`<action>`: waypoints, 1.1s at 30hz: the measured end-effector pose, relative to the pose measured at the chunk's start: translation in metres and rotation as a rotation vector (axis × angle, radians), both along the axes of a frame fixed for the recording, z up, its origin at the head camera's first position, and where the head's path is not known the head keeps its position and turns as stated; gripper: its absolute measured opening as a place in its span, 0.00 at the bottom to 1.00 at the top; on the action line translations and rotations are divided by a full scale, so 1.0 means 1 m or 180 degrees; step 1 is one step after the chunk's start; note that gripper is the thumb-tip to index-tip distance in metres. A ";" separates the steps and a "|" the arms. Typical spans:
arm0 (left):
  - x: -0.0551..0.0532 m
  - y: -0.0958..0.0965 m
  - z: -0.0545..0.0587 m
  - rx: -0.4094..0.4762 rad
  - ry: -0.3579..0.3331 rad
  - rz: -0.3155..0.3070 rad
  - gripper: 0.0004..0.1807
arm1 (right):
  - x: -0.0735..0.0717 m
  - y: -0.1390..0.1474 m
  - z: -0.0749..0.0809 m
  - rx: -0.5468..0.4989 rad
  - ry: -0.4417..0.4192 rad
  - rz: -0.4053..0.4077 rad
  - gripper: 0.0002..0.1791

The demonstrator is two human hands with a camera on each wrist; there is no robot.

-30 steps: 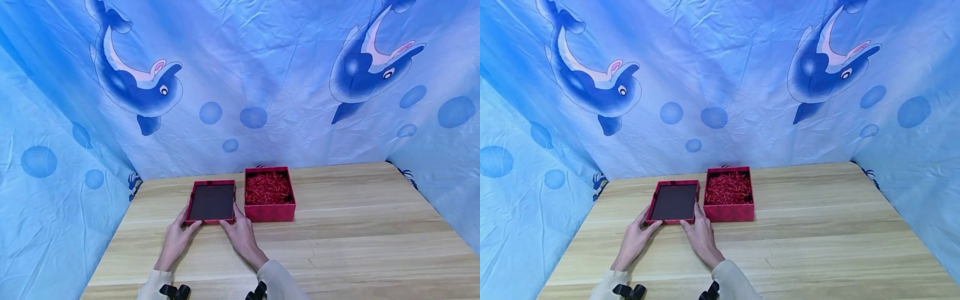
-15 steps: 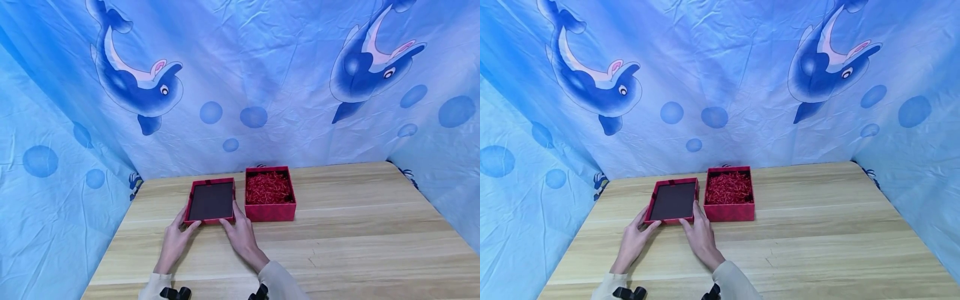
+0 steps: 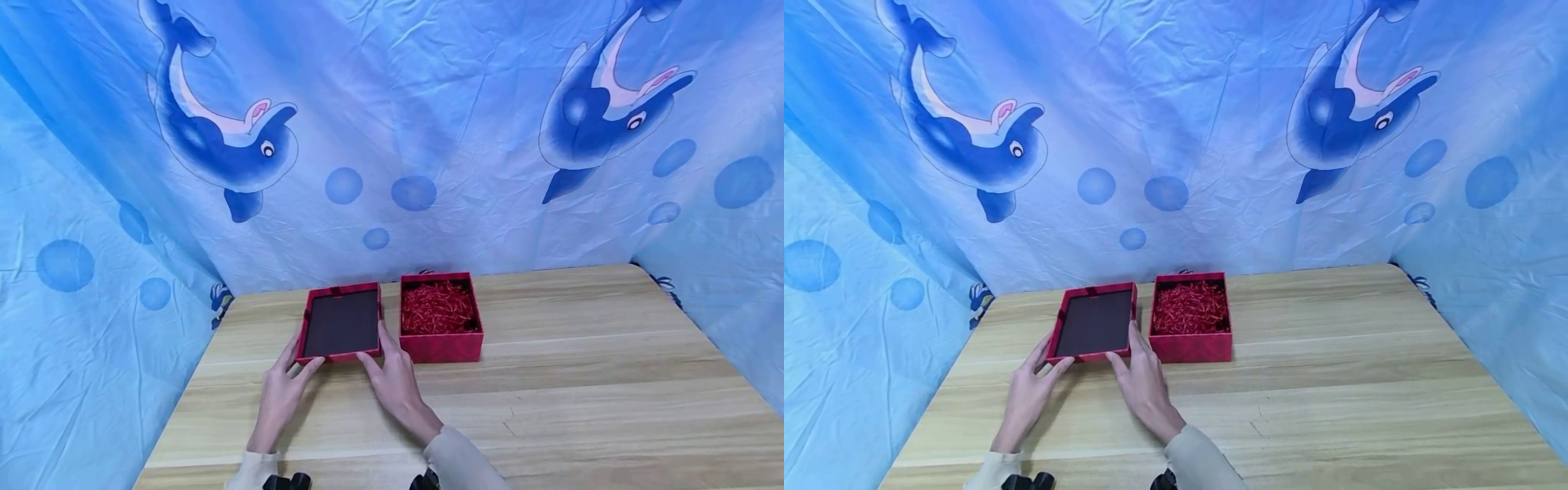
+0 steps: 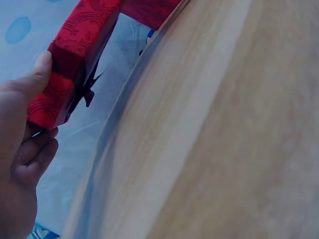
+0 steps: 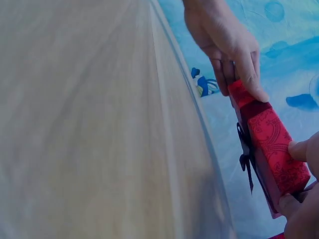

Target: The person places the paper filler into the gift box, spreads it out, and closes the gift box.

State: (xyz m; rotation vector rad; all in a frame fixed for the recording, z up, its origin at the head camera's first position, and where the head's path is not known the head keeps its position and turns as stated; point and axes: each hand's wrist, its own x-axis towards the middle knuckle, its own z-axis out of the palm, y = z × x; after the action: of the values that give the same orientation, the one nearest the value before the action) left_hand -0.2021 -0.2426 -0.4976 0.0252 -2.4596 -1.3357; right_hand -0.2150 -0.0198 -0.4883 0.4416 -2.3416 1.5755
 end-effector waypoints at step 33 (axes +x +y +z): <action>0.009 0.028 0.031 -0.0056 0.0601 0.0247 0.40 | 0.013 0.032 0.044 0.0354 0.0369 -0.0039 0.39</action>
State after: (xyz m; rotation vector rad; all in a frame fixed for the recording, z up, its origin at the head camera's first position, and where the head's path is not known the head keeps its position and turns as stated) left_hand -0.1927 -0.2142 -0.4667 -0.0094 -2.2886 -1.2250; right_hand -0.2023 0.0119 -0.4446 0.5275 -2.3462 1.3805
